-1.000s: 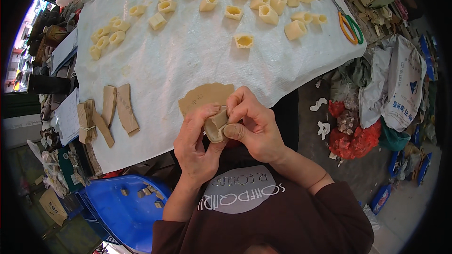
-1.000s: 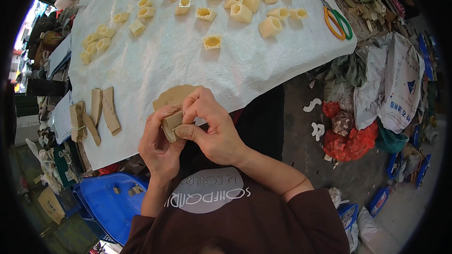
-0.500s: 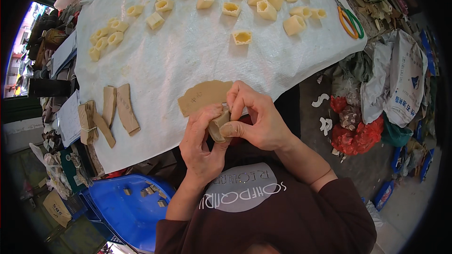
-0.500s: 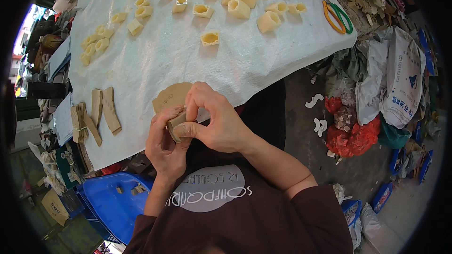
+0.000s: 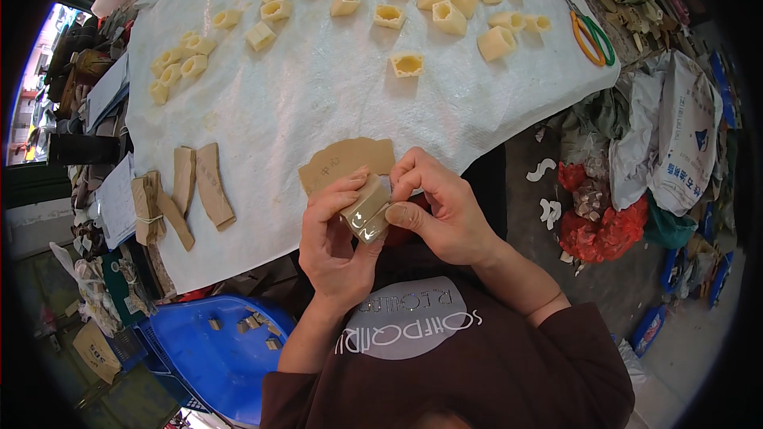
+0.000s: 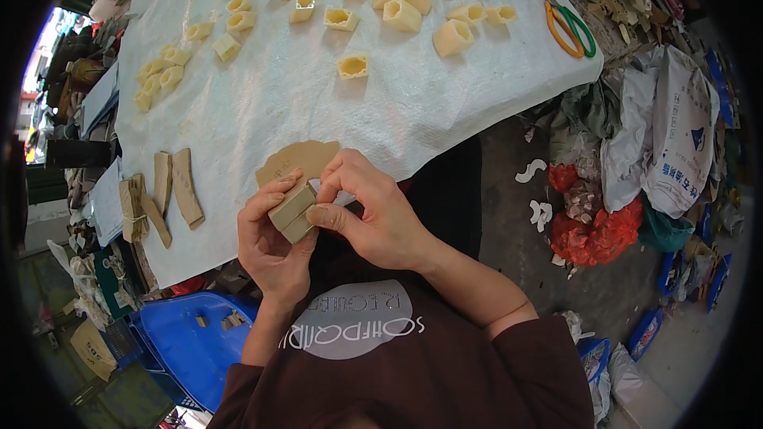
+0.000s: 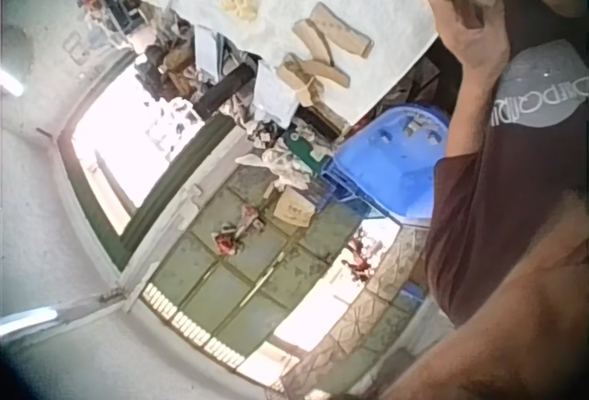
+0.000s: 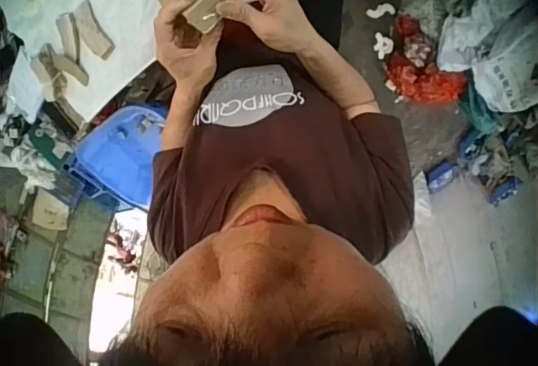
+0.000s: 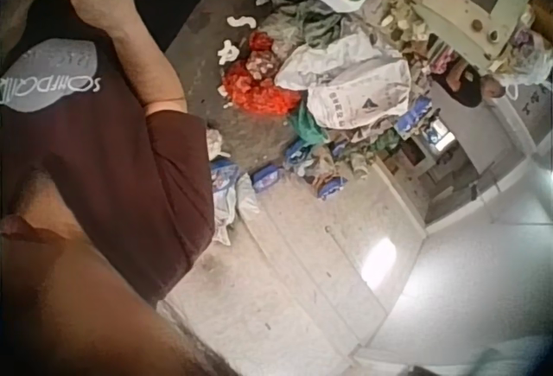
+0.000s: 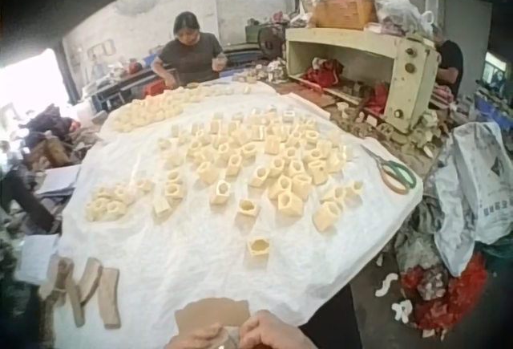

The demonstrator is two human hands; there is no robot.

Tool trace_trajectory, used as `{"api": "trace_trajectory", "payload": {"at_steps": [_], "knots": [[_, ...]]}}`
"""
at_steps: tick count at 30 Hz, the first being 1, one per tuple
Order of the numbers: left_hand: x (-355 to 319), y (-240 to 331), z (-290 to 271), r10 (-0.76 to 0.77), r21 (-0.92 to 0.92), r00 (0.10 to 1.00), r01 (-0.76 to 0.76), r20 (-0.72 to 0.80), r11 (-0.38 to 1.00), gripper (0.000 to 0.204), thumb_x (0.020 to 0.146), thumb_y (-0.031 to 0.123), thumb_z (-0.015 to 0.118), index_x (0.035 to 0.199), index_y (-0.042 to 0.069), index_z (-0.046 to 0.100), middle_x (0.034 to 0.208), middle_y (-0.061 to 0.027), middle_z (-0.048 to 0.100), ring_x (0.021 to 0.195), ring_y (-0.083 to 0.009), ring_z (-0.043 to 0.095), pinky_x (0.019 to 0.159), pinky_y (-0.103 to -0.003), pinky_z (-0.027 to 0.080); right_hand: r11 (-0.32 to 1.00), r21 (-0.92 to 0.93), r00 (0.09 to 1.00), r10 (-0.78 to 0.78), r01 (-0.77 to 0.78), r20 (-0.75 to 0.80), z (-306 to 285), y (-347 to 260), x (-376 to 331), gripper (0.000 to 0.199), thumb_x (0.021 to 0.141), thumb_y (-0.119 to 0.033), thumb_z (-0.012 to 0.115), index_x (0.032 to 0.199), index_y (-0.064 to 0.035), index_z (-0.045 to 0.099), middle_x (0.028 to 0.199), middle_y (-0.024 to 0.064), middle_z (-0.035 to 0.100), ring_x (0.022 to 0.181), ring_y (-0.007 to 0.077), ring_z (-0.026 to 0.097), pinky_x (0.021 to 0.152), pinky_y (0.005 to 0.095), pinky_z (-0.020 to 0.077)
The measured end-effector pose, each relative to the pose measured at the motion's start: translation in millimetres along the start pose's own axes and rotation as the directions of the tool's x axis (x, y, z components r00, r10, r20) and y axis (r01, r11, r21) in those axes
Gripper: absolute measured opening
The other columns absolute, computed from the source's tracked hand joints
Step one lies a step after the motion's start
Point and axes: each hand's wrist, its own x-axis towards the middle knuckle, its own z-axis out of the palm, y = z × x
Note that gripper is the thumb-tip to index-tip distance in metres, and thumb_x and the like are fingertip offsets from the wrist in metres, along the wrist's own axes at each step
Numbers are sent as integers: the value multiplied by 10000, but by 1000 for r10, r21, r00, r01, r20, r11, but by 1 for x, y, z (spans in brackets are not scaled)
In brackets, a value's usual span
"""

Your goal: The person sands the edges of small, hollow, yellow plastic components using a piece of sandpaper. They hold each component in one hand and rub the sandpaper against the edges with the other hand, then place the finished piece on a white sheet on the table.

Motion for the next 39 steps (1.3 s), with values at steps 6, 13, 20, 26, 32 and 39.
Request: {"api": "trace_trajectory", "payload": {"at_steps": [6,13,20,26,32,39], "knots": [[-1,2,3,-32,90,999,32,1,995,443,709,-101,639,1097,-13,442,1151,-168,476,1135,-291,474,921,-384,438,997,-77,995,16,-23,-98,6,-3,-4,141,820,-81,607,794,-18,483,856,48,439,762,97,410,671,205,351],[-3,1,2,36,143,999,-36,5,989,425,732,-69,638,1101,-8,437,1156,-174,478,1125,-283,481,935,-377,415,967,201,977,180,-154,-118,14,-3,-2,128,819,-75,584,763,-31,478,789,30,455,720,115,450,632,241,373],[-4,-2,6,128,174,992,-127,7,976,406,755,22,668,1061,18,401,1140,-178,470,1116,-287,485,936,-372,410,652,721,955,293,-235,46,11,12,0,201,817,-104,625,950,-38,489,884,34,504,805,112,498,719,245,422],[-6,-1,12,157,140,988,-156,1,978,442,744,68,694,1042,38,368,1121,-166,460,1111,-310,485,947,-392,398,361,846,909,292,-391,296,5,17,-1,431,787,-98,646,1180,-40,477,1056,92,553,989,172,539,844,311,449],[-5,-7,14,185,179,983,-181,-6,967,446,752,54,680,1049,44,347,1130,-166,446,1112,-313,482,954,-399,391,574,736,916,369,-359,159,10,5,-4,345,843,-107,565,1172,-34,496,1081,79,546,998,149,530,838,297,448],[-6,-14,18,301,263,953,-300,39,917,517,665,-74,694,1035,47,355,1117,-171,441,1102,-332,487,931,-438,417,746,580,933,351,-328,76,11,12,-4,346,931,-213,426,1213,-17,464,1081,65,529,978,122,506,847,273,417]]}}
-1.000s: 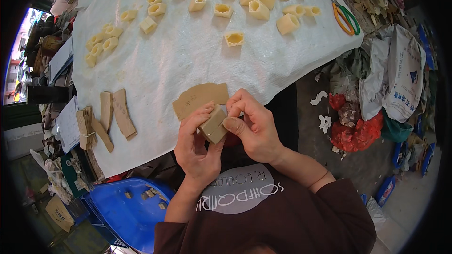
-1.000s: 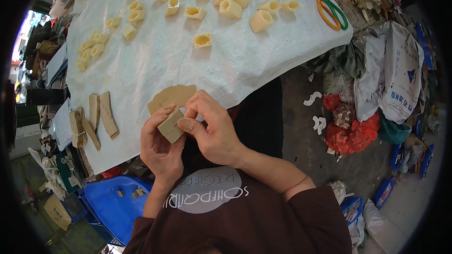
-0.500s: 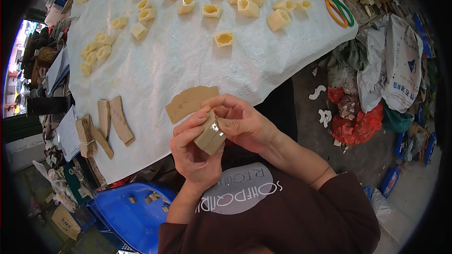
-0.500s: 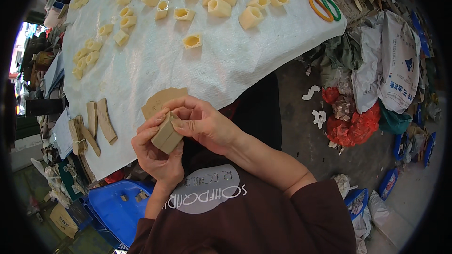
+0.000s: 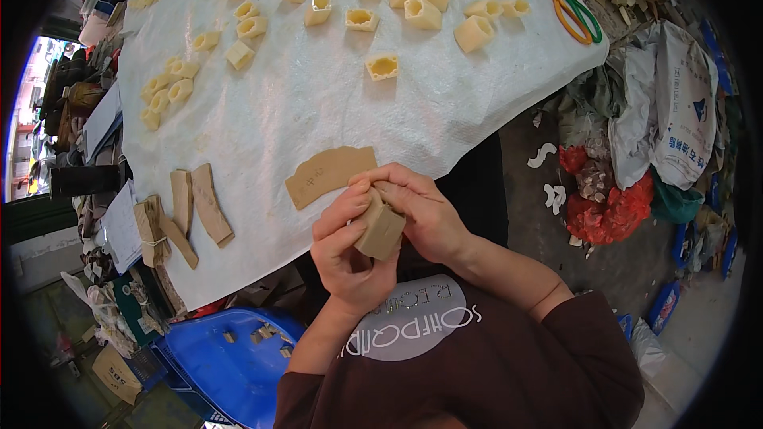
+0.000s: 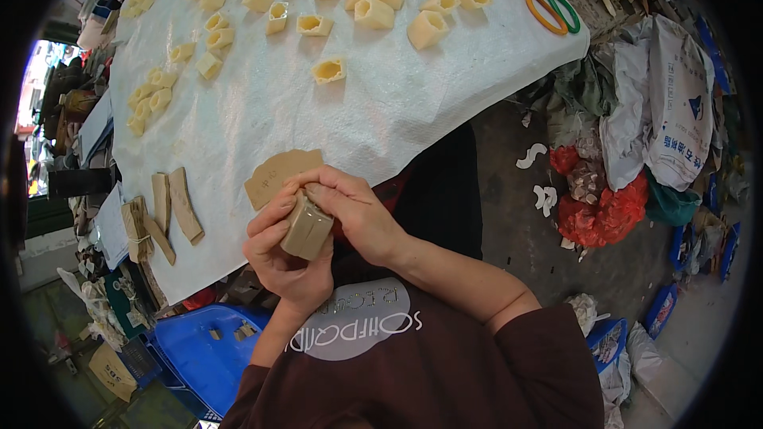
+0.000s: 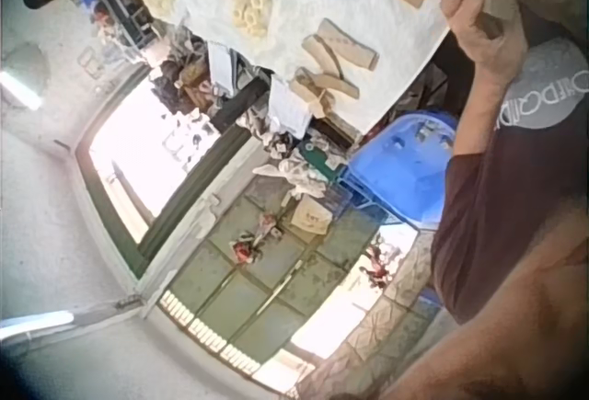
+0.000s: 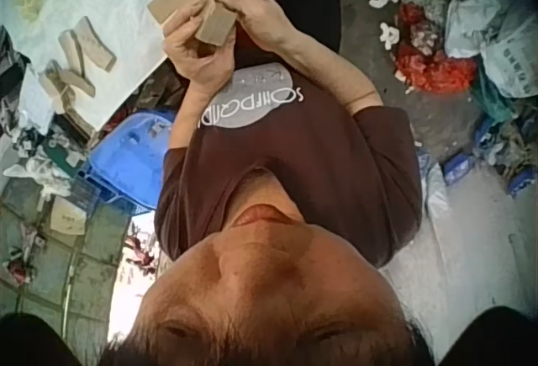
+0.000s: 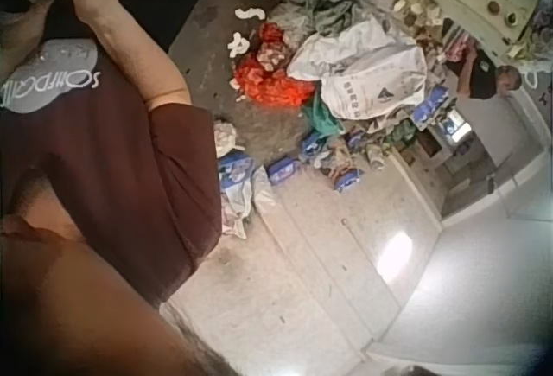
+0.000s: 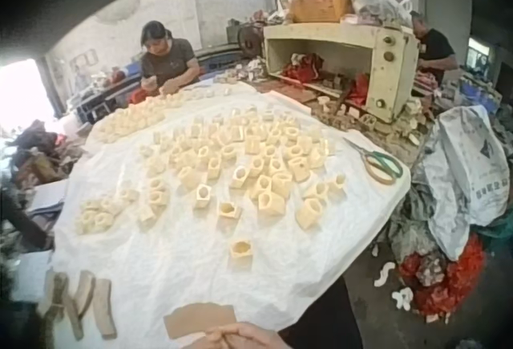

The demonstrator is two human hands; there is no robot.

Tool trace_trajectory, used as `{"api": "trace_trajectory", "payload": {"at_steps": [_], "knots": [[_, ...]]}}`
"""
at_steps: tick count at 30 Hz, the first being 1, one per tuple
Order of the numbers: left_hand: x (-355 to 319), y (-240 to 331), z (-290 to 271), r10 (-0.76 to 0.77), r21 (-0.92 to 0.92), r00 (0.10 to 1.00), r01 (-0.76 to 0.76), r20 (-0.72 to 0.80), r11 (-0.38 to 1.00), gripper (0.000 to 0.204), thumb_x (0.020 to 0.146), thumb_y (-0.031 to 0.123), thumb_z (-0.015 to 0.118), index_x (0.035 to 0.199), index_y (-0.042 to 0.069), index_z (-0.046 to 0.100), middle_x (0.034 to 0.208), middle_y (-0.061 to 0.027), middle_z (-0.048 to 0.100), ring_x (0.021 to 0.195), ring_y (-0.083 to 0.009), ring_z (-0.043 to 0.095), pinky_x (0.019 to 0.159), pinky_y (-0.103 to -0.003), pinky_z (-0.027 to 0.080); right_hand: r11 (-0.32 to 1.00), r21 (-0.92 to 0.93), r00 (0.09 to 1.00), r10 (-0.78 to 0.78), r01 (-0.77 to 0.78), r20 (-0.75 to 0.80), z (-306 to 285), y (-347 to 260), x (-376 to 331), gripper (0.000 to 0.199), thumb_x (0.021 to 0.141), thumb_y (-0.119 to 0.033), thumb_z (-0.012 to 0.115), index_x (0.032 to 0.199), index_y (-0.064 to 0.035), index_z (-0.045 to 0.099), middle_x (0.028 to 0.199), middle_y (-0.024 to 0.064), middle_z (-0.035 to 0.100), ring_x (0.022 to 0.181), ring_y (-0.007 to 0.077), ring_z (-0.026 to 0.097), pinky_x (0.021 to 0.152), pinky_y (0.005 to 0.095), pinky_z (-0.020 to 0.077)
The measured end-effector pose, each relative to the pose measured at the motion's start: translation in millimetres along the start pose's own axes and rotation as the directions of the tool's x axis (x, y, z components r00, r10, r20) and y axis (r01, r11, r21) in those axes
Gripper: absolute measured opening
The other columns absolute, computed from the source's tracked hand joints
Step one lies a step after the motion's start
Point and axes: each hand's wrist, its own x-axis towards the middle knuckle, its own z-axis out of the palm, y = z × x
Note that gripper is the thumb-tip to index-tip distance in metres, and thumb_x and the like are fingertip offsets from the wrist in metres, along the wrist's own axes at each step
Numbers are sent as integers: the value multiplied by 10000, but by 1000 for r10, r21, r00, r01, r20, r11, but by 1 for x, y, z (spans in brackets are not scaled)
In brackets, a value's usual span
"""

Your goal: The person sands the edges of small, hollow, yellow plastic components using a piece of sandpaper. They hold each component in one hand and rub the sandpaper against the edges with the other hand, then place the finished piece on a white sheet on the table.

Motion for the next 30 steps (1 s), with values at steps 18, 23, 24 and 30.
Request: {"api": "trace_trajectory", "payload": {"at_steps": [18,23,24,30], "knots": [[6,-13,4,40,24,999,-40,-4,999,529,674,-112,669,1017,58,304,1181,-201,429,1115,-395,474,932,-450,433,978,-206,1000,14,-19,-23,-1,-19,-8,260,892,-116,479,1095,39,525,861,6,546,732,34,474,638,184,412],[1,-19,6,90,37,996,-89,-26,995,569,656,-120,670,1064,65,319,1171,-196,455,1076,-381,509,895,-446,446,972,-234,999,-11,2,-37,3,-19,-9,246,887,-104,469,1082,37,519,853,13,542,729,36,469,641,185,411],[0,-19,6,97,47,995,-96,-22,994,561,668,-116,668,1062,72,315,1174,-202,448,1079,-373,506,890,-438,454,962,-272,999,-24,14,-34,4,-18,-10,240,894,-103,462,1086,29,517,869,15,544,742,37,481,645,183,419],[-2,-20,7,130,95,991,-126,-42,987,543,702,-98,654,1087,77,314,1170,-220,440,1049,-346,523,866,-425,470,935,-355,998,-42,21,-52,10,-17,-12,252,885,-104,459,1096,25,504,899,40,525,764,48,479,664,197,418]]}}
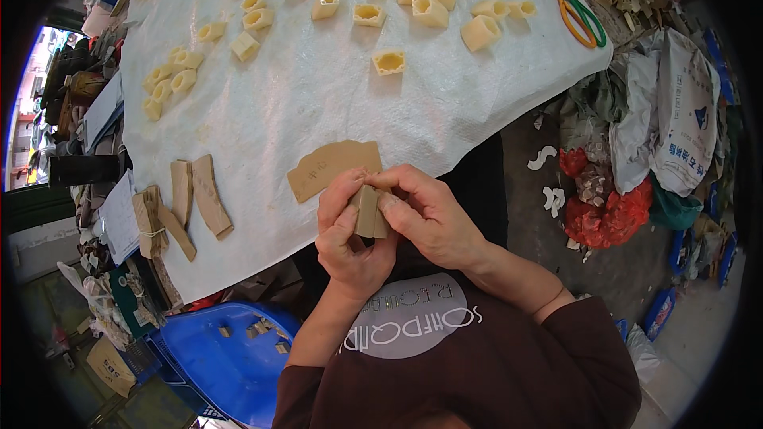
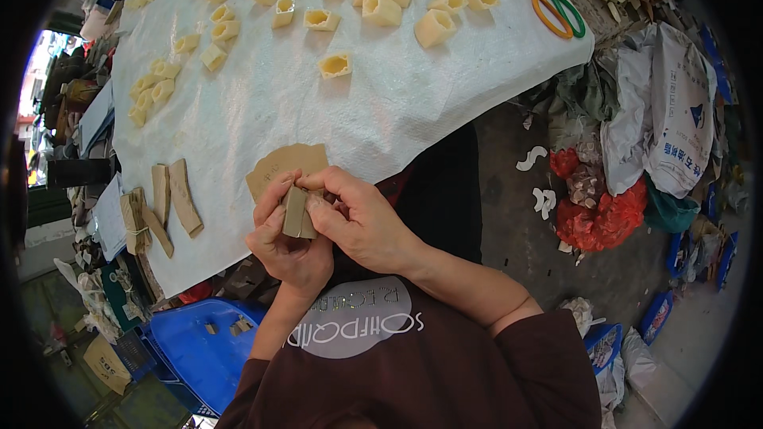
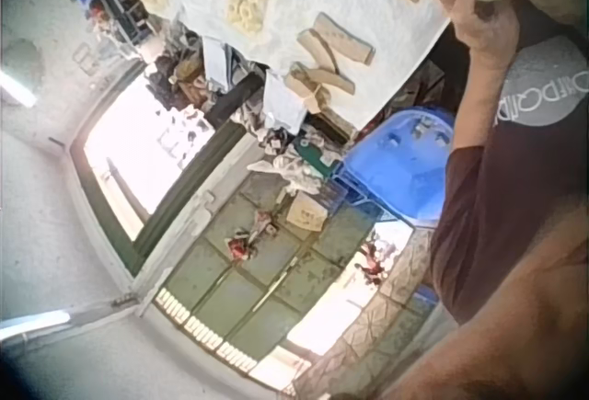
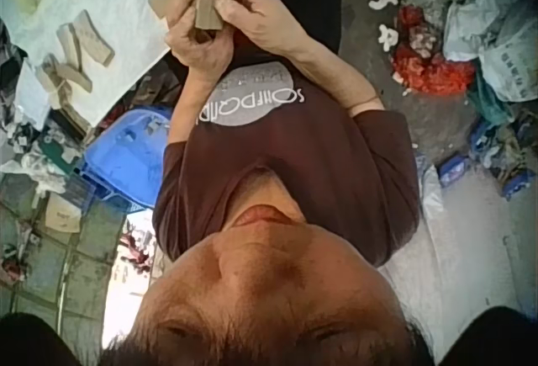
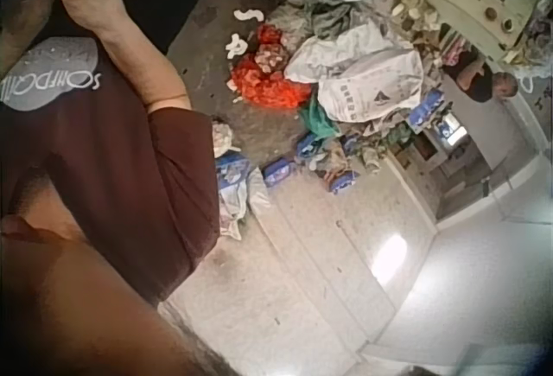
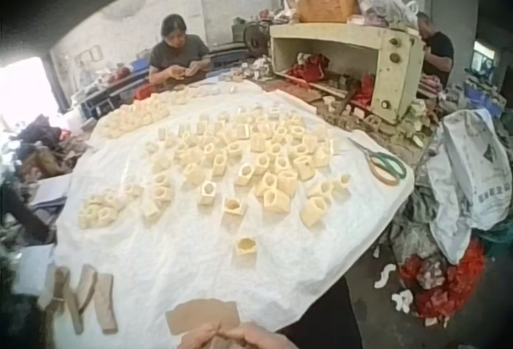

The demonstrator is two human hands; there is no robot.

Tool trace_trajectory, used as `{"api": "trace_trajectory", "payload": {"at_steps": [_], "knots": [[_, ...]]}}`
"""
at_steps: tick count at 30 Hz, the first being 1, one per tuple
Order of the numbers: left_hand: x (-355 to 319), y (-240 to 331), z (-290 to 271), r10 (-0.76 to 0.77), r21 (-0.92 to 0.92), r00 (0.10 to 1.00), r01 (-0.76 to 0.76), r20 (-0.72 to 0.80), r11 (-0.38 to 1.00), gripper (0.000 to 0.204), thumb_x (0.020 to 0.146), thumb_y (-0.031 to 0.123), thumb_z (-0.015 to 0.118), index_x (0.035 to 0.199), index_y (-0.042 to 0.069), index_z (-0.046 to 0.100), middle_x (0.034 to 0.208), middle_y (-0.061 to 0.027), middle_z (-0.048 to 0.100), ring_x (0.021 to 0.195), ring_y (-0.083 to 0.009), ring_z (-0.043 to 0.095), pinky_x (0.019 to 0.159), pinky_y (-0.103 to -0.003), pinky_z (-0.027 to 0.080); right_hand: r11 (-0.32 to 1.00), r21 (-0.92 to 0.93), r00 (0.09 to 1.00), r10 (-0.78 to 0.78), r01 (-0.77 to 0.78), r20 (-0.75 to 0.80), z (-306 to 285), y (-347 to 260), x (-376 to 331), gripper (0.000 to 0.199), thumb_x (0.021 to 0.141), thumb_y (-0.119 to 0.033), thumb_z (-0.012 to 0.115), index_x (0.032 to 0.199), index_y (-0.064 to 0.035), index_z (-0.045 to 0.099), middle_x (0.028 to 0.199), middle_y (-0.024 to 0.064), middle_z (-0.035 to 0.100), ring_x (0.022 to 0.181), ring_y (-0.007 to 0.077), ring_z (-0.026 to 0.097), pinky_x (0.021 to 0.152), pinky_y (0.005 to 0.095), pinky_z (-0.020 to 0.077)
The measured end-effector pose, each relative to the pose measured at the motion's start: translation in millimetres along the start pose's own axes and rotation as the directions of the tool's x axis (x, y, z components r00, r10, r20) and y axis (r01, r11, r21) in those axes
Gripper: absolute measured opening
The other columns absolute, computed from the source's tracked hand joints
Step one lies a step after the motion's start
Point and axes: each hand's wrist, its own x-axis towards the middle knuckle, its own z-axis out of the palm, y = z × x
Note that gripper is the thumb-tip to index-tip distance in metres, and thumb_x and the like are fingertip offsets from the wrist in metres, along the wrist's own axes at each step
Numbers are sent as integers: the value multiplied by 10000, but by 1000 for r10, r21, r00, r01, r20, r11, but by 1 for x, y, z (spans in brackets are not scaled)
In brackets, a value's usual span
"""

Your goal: The person sands the edges of small, hollow, yellow plastic components using a piece of sandpaper. They hold each component in one hand and rub the sandpaper against the edges with the other hand, then place the finished piece on a white sheet on the table.

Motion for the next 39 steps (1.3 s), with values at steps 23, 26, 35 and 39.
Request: {"api": "trace_trajectory", "payload": {"at_steps": [23,26,35,39], "knots": [[10,6,-7,-331,-244,939,301,-93,922,460,713,-35,661,1030,40,335,1155,-199,456,1117,-315,485,909,-381,431,997,-63,992,-35,42,119,-4,9,1,534,790,-129,602,1265,4,397,1080,114,447,1001,205,484,884,300,385],[16,11,-15,-490,-355,870,442,-55,824,452,696,-56,654,1032,46,370,1172,-188,452,1102,-282,493,932,-377,409,948,-238,976,-192,211,104,-26,10,8,508,833,-215,611,1252,0,423,1112,71,441,1066,162,415,879,294,366],[13,25,-22,-717,-680,675,609,173,409,542,635,81,792,1064,32,466,1095,-100,527,1039,-194,518,903,-330,421,962,20,936,-271,274,225,-22,10,18,442,807,-278,639,1168,-48,530,1075,44,433,993,159,450,871,298,370],[8,24,-21,-733,-712,631,635,255,299,547,636,66,788,1078,36,466,1125,-94,521,1035,-186,518,890,-318,434,947,210,949,-276,243,149,-17,9,14,338,818,-240,628,1104,-68,574,950,18,435,940,139,464,826,278,381]]}}
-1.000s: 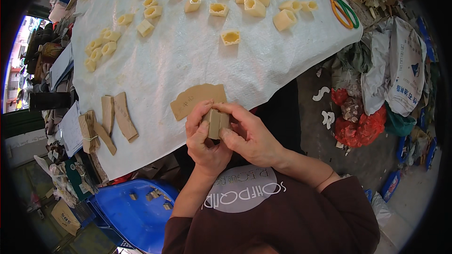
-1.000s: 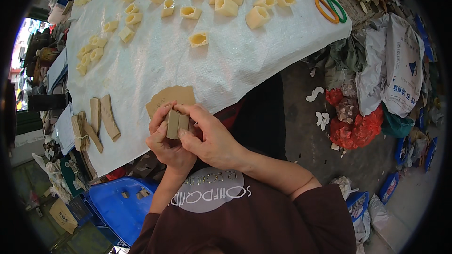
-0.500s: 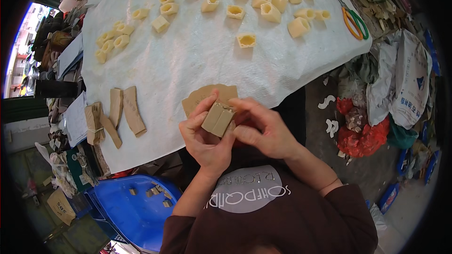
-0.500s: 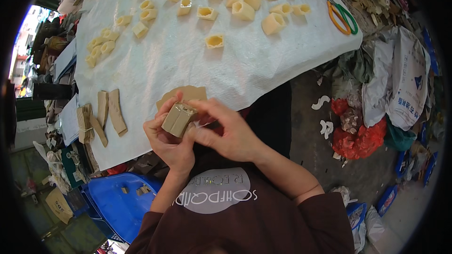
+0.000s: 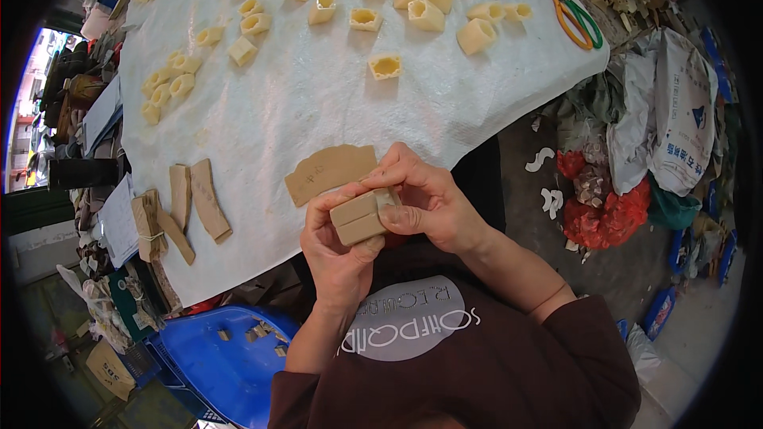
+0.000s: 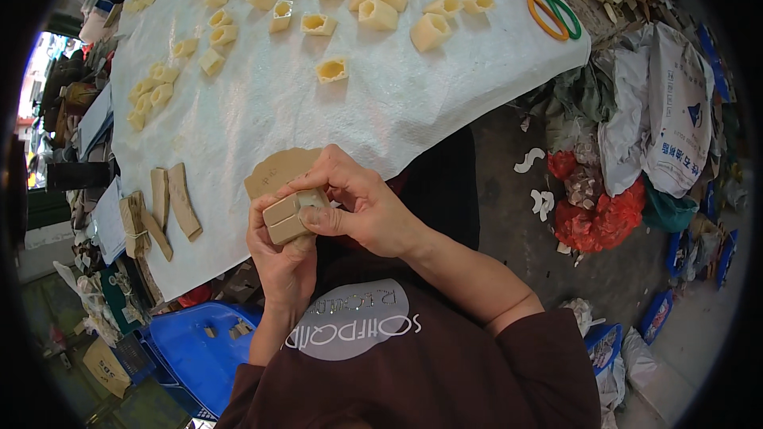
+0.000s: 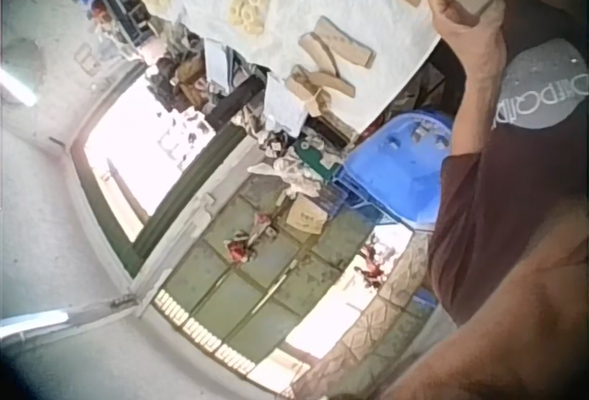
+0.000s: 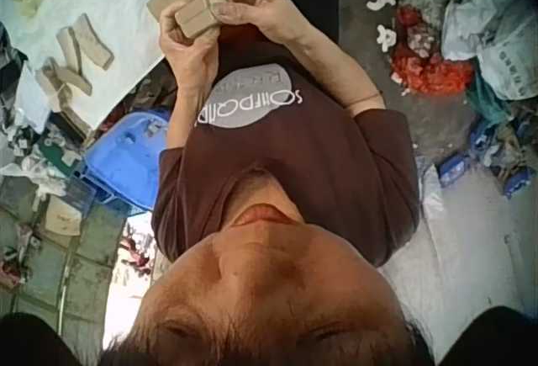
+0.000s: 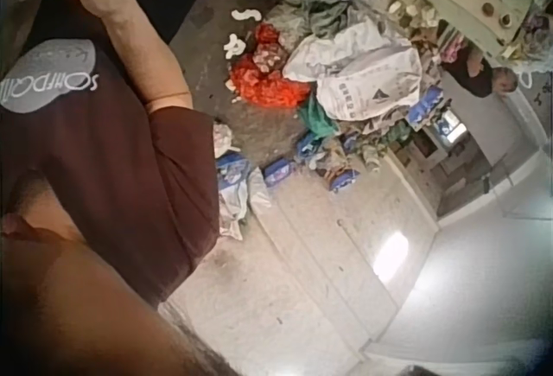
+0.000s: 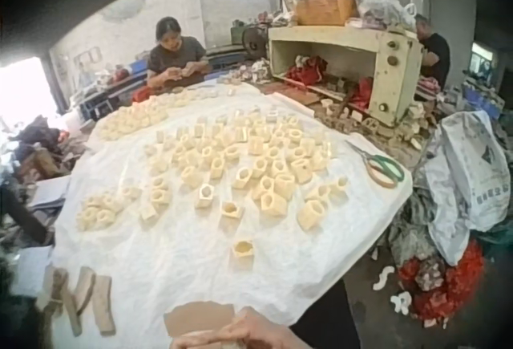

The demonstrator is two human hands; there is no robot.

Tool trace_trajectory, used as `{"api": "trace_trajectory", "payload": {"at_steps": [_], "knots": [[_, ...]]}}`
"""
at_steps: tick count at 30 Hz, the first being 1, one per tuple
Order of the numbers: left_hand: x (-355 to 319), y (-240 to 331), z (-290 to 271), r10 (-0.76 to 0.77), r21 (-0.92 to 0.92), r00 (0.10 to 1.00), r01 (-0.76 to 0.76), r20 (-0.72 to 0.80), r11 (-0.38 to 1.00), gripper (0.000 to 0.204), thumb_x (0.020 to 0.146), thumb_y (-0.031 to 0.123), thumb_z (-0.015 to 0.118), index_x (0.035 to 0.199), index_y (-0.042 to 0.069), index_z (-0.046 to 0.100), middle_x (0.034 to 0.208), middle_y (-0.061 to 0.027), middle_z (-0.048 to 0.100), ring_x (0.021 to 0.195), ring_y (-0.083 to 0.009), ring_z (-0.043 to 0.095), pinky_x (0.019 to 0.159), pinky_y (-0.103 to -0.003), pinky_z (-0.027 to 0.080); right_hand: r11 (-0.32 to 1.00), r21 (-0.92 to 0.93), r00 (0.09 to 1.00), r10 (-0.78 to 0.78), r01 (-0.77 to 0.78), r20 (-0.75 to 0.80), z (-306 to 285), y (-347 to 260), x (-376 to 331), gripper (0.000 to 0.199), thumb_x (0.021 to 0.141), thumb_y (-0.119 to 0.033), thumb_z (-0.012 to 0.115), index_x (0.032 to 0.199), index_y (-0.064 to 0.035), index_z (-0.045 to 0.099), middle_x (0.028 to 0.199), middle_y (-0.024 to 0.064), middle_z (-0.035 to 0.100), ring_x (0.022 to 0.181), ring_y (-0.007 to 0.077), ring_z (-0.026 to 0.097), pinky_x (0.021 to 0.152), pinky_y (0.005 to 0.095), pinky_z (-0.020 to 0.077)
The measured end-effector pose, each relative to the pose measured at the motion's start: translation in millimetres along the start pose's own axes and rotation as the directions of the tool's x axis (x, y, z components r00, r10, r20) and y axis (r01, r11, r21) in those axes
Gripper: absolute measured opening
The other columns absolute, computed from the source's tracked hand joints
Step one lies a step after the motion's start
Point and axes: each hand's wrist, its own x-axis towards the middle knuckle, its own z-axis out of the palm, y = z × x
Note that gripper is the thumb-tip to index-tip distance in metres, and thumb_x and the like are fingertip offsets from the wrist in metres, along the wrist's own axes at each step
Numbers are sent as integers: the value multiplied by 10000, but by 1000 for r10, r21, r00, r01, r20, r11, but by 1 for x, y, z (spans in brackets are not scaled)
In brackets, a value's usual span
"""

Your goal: The person sands the edges of small, hollow, yellow plastic components using a piece of sandpaper. They hold each component in one hand and rub the sandpaper against the edges with the other hand, then place the finished piece on a white sheet on the table.

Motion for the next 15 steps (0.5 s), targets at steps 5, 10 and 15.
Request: {"api": "trace_trajectory", "payload": {"at_steps": [5,10,15], "knots": [[4,0,2,-45,-102,999,44,-4,994,558,643,49,777,1099,47,455,1135,-84,513,1034,-183,520,887,-315,448,983,-174,995,-72,60,-64,1,8,-2,242,849,-201,590,1041,-53,575,919,26,420,875,136,453,780,254,372],[9,-2,0,-107,-243,994,111,31,964,558,663,64,763,1117,60,439,1156,-85,503,1046,-192,520,881,-339,469,923,-363,985,-159,127,-60,-2,17,0,292,901,-277,503,1081,-49,537,957,53,412,851,145,445,787,259,374],[11,6,1,-134,-300,986,159,101,941,578,684,109,754,1160,54,431,1079,-68,512,1067,-220,518,907,-380,470,994,-112,998,1,-8,-65,1,5,2,461,928,-392,405,1198,-22,461,978,83,406,933,181,440,835,284,372]]}}
